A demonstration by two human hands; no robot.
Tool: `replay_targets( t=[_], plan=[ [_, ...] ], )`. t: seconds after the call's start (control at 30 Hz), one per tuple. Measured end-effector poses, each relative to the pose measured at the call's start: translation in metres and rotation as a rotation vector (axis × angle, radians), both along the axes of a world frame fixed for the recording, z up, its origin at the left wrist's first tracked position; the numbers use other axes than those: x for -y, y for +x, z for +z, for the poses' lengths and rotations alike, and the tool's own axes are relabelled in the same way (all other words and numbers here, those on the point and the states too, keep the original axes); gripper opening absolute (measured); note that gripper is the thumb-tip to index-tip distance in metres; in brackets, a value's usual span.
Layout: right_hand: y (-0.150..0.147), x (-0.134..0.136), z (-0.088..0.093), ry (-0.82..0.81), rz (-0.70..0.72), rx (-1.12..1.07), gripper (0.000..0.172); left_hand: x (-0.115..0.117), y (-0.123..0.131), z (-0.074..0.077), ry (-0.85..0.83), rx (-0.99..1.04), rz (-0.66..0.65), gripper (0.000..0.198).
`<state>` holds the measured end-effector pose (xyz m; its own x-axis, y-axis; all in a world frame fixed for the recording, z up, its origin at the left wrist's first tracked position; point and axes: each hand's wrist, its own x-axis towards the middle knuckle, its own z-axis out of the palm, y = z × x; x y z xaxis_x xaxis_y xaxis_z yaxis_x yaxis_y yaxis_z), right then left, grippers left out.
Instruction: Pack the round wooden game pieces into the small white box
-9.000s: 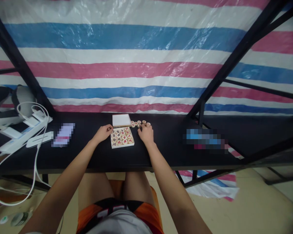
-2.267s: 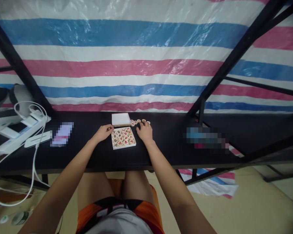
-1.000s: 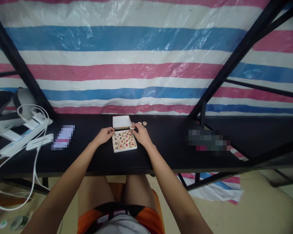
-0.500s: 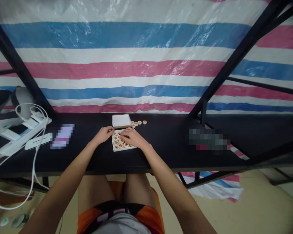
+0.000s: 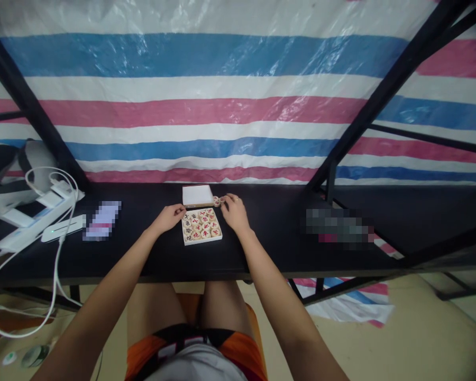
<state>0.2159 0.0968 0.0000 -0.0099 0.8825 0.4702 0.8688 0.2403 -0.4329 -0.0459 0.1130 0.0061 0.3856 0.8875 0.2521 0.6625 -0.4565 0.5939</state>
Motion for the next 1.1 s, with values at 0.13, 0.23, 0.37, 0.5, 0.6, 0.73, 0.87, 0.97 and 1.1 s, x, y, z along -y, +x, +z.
replay_targets(
  t=[0.13,0.23,0.37,0.5,0.6,0.73,0.87,0.97,1.1],
  plan=[
    [0.015,-0.008,-0.012,-0.164,-0.191,0.112,0.04,0.001,0.0,0.001,-0.002,0.006,0.009,0.026],
    [0.014,-0.01,-0.016,-0.217,-0.179,0.17,0.039,0.002,0.001,0.002,-0.007,-0.003,0.014,0.026],
    [0.011,-0.01,-0.015,-0.196,-0.211,0.153,0.042,0.001,0.0,0.002,-0.002,-0.009,0.008,0.026],
    [0.012,-0.01,-0.014,-0.183,-0.278,0.123,0.043,0.002,0.0,0.002,-0.002,-0.014,0.015,0.026],
    [0.012,-0.01,-0.014,-0.182,-0.306,0.119,0.041,0.002,0.001,0.003,-0.006,-0.015,0.015,0.026],
    [0.011,-0.009,-0.012,-0.202,-0.288,0.128,0.039,0.002,0.001,0.003,-0.006,-0.008,0.007,0.026],
    [0.011,-0.007,-0.008,-0.216,-0.32,0.117,0.029,0.001,0.0,0.002,-0.005,-0.007,0.006,0.026],
    [0.012,-0.006,-0.005,-0.225,-0.326,0.127,0.023,0.001,0.0,0.001,0.001,-0.016,0.013,0.027],
    [0.012,-0.005,-0.004,-0.217,-0.343,0.134,0.02,0.001,0.001,0.002,-0.005,-0.017,0.014,0.027]
  ],
)
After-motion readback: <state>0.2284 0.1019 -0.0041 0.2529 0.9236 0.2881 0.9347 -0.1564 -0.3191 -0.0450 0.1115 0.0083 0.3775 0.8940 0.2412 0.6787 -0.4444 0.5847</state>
